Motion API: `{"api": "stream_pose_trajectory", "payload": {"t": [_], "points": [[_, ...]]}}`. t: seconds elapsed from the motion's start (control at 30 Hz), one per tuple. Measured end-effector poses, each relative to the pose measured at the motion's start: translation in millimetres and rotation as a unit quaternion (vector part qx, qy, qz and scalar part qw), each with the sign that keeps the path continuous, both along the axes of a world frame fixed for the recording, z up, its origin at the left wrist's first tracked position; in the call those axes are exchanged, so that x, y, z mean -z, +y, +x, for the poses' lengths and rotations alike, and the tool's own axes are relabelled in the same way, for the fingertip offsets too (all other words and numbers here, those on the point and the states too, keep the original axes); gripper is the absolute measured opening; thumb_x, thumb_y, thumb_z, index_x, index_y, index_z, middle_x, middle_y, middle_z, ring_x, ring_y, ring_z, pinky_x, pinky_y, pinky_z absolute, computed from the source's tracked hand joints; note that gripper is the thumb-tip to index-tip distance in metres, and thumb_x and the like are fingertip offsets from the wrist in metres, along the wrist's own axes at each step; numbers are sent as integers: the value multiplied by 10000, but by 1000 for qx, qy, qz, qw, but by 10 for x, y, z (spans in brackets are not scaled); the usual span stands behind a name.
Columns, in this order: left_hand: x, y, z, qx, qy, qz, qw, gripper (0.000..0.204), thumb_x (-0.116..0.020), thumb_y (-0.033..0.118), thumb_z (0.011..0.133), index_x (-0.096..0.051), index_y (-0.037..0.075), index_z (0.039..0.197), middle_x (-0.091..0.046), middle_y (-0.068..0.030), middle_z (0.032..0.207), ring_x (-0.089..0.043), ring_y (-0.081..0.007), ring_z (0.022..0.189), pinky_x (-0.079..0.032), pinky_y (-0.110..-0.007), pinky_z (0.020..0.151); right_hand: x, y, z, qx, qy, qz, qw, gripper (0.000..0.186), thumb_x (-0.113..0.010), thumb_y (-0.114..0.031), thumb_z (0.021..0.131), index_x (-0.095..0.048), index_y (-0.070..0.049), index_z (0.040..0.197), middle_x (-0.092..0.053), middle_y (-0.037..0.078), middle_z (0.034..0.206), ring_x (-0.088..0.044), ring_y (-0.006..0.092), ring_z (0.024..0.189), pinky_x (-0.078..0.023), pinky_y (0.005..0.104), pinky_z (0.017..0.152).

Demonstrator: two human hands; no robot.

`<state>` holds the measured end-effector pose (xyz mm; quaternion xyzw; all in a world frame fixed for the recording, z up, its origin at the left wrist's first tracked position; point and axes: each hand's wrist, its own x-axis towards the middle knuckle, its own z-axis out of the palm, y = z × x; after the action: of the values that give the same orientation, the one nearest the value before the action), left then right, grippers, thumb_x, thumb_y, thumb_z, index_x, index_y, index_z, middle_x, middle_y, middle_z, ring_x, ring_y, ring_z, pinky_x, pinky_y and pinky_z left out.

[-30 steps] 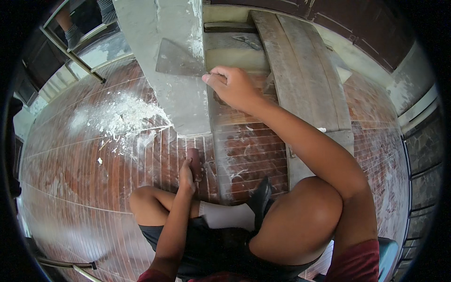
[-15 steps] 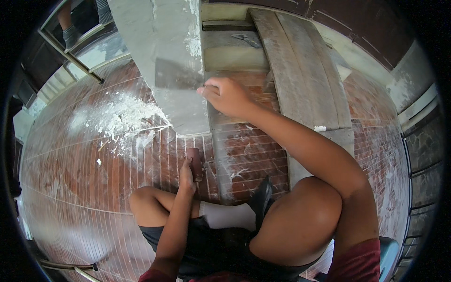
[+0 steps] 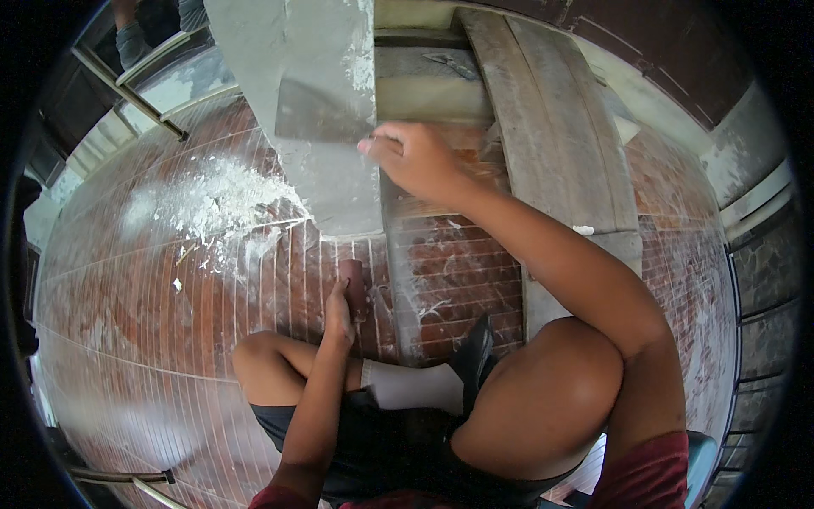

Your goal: The person sits on the floor and smooths a vertical wall surface using a sanding block and a putty knife. They alternate between sanding the wall and scraping the surface with the putty knife, occasionally cleaning the tool on the wall.

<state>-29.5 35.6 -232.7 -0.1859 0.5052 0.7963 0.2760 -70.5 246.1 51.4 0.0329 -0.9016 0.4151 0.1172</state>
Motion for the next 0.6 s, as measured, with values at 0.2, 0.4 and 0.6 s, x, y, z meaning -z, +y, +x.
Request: {"api": "stream_pose_trajectory", "payload": {"t": [0.2,0.4,0.6], "points": [[19,7,-2,-6,18,-17,1000,319,-489,317,966,-629,58,1088,-657,-59,866,-612,-183,707,-500,-318,638,21,-21,-41,22,-34,25,999,422,-625,-394,936,-688,17,1005,-599,86,689,-536,131,655,-448,321,626],[-2,-6,15,8,10,-26,1000,303,-484,310,967,-634,65,1062,-664,-66,876,-630,-188,734,-500,-319,641,24,-17,-30,23,75,-23,997,424,-637,-413,913,-700,-3,1002,-668,128,744,-612,215,667,-474,367,644],[-17,15,3,-2,8,-14,1000,285,-488,304,965,-630,65,1029,-664,-71,874,-633,-181,719,-497,-319,609,17,14,-18,-2,26,101,995,409,-644,-392,921,-700,7,989,-645,133,717,-576,181,644,-462,354,628]]}}
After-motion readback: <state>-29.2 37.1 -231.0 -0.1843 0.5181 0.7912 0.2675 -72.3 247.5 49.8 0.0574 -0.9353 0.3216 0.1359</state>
